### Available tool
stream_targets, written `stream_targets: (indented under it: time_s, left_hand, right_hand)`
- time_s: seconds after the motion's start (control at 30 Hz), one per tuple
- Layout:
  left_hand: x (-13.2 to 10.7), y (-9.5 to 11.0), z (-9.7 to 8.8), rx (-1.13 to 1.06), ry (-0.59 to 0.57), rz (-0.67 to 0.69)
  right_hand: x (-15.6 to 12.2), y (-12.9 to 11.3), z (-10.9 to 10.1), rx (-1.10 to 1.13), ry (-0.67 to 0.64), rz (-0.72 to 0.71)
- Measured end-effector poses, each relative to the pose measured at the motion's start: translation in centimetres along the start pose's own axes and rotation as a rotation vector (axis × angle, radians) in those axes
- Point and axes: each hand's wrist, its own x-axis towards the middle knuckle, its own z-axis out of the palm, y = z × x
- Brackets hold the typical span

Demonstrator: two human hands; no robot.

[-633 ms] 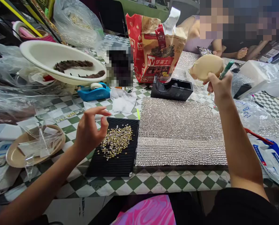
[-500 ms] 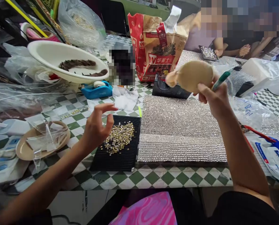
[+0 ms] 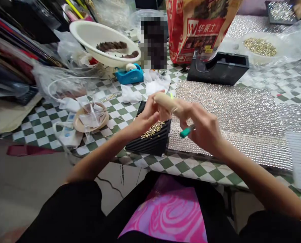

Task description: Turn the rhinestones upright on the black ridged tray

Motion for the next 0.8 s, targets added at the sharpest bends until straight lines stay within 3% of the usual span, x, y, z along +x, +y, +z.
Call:
stream_targets:
  time_s: [0.07,0.13,0.27,0.37,0.47,0.57,0.7,0.8]
  left_hand:
    - [-0.1,0.4,0.6,-0.252,0.009,-0.093]
    - [-0.3,1.3,1.1,-0.411,0.028,-0.164]
    - [-0.9,3.0,1.6,-0.515,0.103,-0.199]
    - [-1.3,3.5,1.0,-0.481,0.202,-0.145]
    - [-2.0,3.4,-1.3,-0.192,0.375,0.010]
    - [-3.3,3.1,-4.7,0.158,0.417,0.164]
    - [-4.7,3.0,-7.6,0.636,0.157,0.049]
    - [-4.7,3.0,-7.9,0.873,-0.024,-0.053]
  right_hand:
    - [-0.3,-0.8,0.9,-0.116,0.012,-0.088]
    - [-0.3,-1.4,1.4,-0.148,0.004,-0.079]
    - [-0.1,-1.9,1.8,-0.200,-0.035,-0.087]
    - [-0.4,-2.0,1.5,-0.229,-0.033,-0.138]
    - [-1.6,-1.2,0.5,-0.227,-0.031,-0.059]
    - [-3.5,0.9,-1.1,-0.155,-0.048,0.141]
    - [-6.1,3.8,-3.4,-0.067,0.019,0.273]
    - [-6.9,3.0,-4.4,-0.058,0.062,0.220]
